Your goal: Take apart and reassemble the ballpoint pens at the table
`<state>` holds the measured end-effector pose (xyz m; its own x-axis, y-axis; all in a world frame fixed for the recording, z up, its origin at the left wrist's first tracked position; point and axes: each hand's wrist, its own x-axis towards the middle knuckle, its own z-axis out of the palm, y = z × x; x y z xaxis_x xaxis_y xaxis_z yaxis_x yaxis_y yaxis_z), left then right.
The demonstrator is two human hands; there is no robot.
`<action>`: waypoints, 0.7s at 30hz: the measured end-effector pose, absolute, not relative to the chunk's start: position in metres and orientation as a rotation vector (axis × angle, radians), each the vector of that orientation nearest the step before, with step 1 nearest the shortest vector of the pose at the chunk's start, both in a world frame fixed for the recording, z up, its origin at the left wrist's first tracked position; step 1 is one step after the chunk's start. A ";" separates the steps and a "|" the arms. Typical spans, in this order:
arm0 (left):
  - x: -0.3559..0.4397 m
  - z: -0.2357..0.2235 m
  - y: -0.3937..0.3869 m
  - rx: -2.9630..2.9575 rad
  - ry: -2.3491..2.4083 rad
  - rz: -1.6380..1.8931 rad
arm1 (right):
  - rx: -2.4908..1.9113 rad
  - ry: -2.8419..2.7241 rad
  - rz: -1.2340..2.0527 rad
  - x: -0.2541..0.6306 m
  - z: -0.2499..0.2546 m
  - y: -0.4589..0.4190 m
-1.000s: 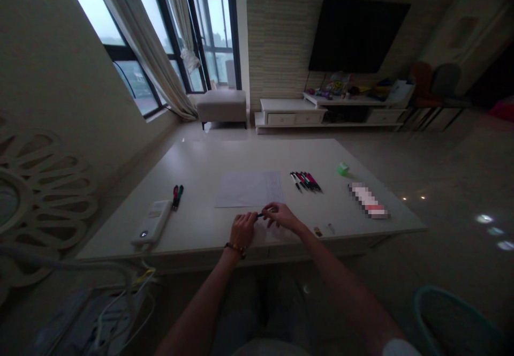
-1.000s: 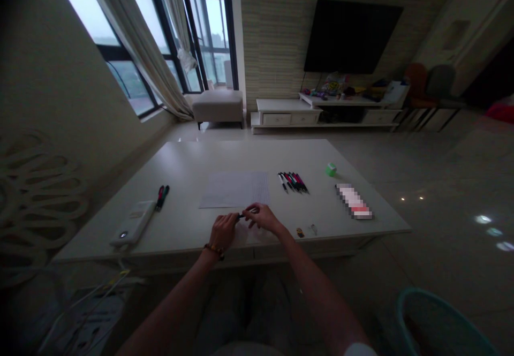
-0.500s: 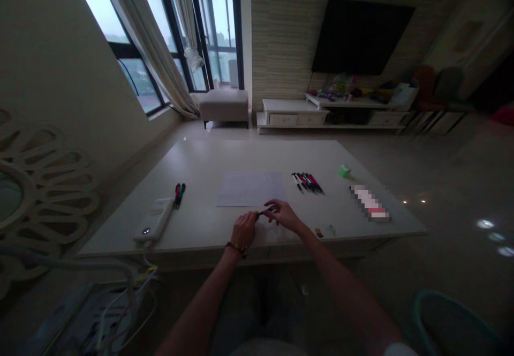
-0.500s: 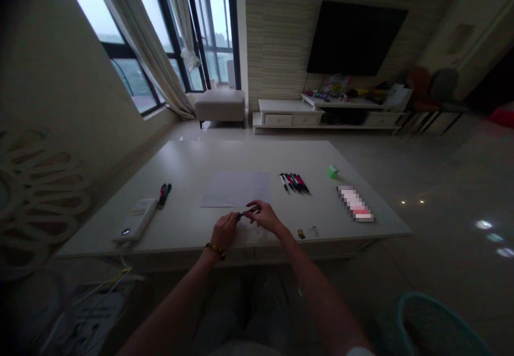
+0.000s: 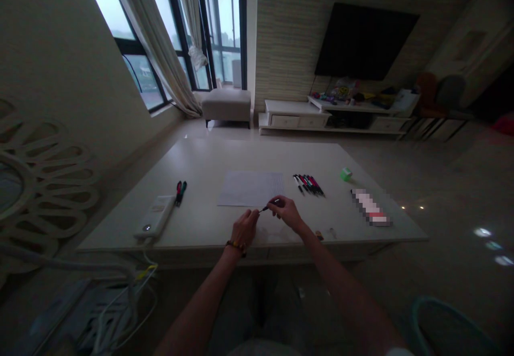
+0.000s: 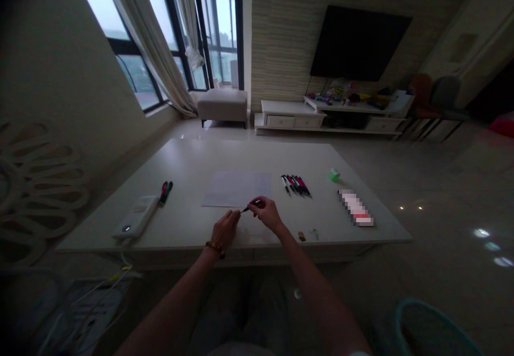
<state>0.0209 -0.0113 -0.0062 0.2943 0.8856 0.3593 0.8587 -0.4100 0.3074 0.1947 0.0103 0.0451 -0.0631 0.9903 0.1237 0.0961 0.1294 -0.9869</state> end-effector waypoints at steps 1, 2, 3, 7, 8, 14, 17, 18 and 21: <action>0.021 -0.006 -0.012 2.458 1.705 0.741 | -1.148 -1.389 1.101 0.196 0.048 0.011; 0.021 -0.005 -0.012 2.437 1.728 0.735 | -1.141 -1.387 1.094 0.199 0.051 0.012; 0.021 -0.005 -0.012 2.422 1.742 0.733 | -1.137 -1.371 1.084 0.205 0.053 0.013; 0.020 -0.007 -0.012 2.395 1.760 0.724 | -1.192 -1.260 1.019 0.240 0.044 0.014; 0.020 -0.007 -0.012 2.391 1.766 0.715 | -1.226 -1.263 0.980 0.246 0.037 0.014; 0.021 -0.002 -0.012 2.398 1.794 0.589 | -1.387 -1.520 0.720 0.229 -0.013 0.013; 0.022 0.001 -0.012 2.441 1.766 0.492 | -1.414 -1.561 0.658 0.212 -0.022 0.020; 0.022 0.001 -0.012 2.455 1.753 0.459 | -1.421 -1.582 0.623 0.210 -0.022 0.021; 0.023 0.000 -0.012 2.509 1.706 0.371 | -1.403 -1.649 0.533 0.214 -0.017 0.016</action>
